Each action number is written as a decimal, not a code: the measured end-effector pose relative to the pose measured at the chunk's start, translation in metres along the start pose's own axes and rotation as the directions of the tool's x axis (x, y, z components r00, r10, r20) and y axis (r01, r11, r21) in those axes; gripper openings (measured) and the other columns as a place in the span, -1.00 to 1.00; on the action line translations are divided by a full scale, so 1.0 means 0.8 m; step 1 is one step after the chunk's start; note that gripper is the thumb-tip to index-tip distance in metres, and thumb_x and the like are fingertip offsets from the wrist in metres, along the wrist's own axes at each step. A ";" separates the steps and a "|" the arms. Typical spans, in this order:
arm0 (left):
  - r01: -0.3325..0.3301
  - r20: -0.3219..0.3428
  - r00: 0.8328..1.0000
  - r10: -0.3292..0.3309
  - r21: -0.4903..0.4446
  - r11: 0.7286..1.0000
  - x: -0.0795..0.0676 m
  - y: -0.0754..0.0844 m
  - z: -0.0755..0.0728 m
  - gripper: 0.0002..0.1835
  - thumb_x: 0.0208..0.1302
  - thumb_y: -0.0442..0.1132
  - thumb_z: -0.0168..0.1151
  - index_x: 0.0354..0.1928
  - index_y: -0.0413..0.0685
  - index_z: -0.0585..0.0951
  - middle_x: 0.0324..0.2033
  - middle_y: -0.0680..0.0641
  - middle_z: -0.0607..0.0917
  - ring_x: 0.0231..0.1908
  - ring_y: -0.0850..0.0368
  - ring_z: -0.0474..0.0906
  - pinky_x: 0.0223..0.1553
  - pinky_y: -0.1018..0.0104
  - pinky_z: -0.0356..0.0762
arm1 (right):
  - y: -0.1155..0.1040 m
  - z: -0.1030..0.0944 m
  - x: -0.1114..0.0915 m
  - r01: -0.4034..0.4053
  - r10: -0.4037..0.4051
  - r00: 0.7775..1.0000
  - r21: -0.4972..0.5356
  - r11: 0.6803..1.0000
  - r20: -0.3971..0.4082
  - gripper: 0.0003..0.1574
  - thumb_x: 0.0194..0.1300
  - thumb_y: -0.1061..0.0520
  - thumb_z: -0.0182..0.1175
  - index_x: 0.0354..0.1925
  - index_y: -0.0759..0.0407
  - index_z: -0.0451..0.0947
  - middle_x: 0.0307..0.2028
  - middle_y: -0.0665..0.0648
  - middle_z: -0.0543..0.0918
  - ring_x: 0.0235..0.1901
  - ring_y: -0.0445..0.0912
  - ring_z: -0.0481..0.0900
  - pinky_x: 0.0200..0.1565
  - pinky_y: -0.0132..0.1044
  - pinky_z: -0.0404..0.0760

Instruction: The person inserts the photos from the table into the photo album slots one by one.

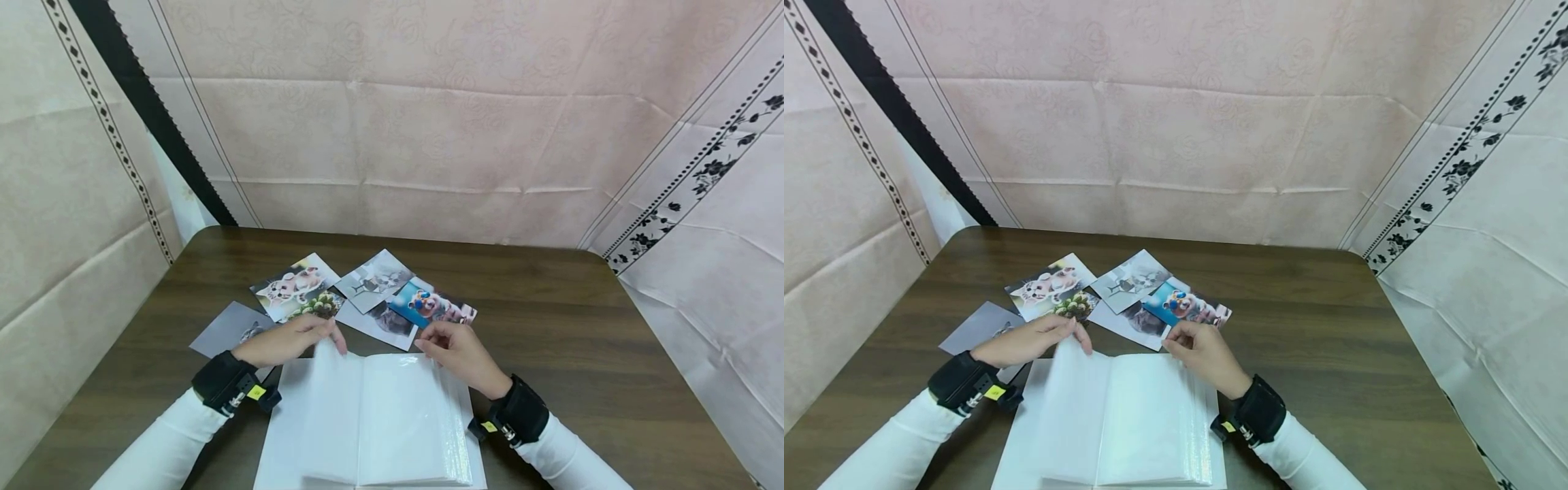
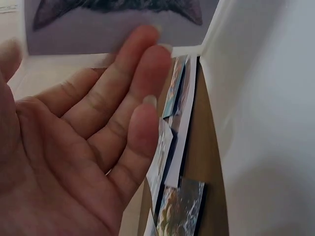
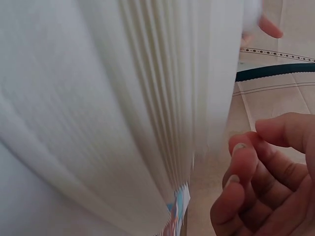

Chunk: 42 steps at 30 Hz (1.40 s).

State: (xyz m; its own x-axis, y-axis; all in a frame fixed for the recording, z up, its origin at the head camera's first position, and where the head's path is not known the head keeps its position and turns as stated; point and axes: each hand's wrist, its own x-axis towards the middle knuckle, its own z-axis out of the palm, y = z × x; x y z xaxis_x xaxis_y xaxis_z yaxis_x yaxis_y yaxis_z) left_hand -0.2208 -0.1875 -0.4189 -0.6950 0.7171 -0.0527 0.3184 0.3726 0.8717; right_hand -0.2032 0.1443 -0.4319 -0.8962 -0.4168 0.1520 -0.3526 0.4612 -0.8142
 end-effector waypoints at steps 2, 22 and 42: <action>0.010 -0.006 1.000 -0.010 0.018 1.000 -0.002 -0.001 -0.002 -0.54 0.55 -0.04 -0.27 -0.14 0.02 0.67 -0.04 -0.10 0.65 -0.02 0.02 0.47 0.03 0.01 0.41 | 0.001 -0.001 0.001 -0.003 0.003 1.000 -0.020 1.000 0.000 -0.87 0.28 0.04 0.23 -0.28 0.06 0.63 -0.50 0.00 0.56 -0.52 -0.10 0.43 -0.52 -0.39 0.40; 0.025 0.000 1.000 -0.026 0.321 0.947 -0.010 -0.011 0.002 -0.77 0.34 0.06 0.13 -0.20 0.19 0.70 -0.42 0.15 0.62 -0.38 0.24 0.47 -0.36 0.33 0.50 | 0.015 -0.015 0.014 0.003 -0.001 1.000 -0.116 0.993 0.016 -0.88 0.25 0.06 0.26 -0.30 0.07 0.63 -0.47 0.01 0.55 -0.46 -0.09 0.44 -0.50 -0.36 0.43; 0.068 -0.039 0.998 -0.057 0.441 0.895 -0.009 0.008 0.013 -0.80 0.31 0.00 0.17 -0.22 0.14 0.71 -0.45 0.18 0.53 -0.43 0.28 0.43 -0.42 0.36 0.48 | 0.039 -0.040 0.042 -0.226 0.208 0.974 -0.372 0.900 -0.086 -0.58 0.14 -0.02 0.35 -0.12 0.22 0.59 -0.23 0.17 0.50 -0.21 -0.01 0.40 -0.35 -0.25 0.52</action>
State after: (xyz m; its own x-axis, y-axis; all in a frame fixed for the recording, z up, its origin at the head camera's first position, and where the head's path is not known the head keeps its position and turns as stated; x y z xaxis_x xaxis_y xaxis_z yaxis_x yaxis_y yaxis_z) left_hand -0.2069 -0.1838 -0.4182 -0.7365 0.6713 -0.0836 0.5216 0.6422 0.5617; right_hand -0.2528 0.1698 -0.4339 -0.9698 -0.2425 0.0267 -0.2156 0.8008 -0.5587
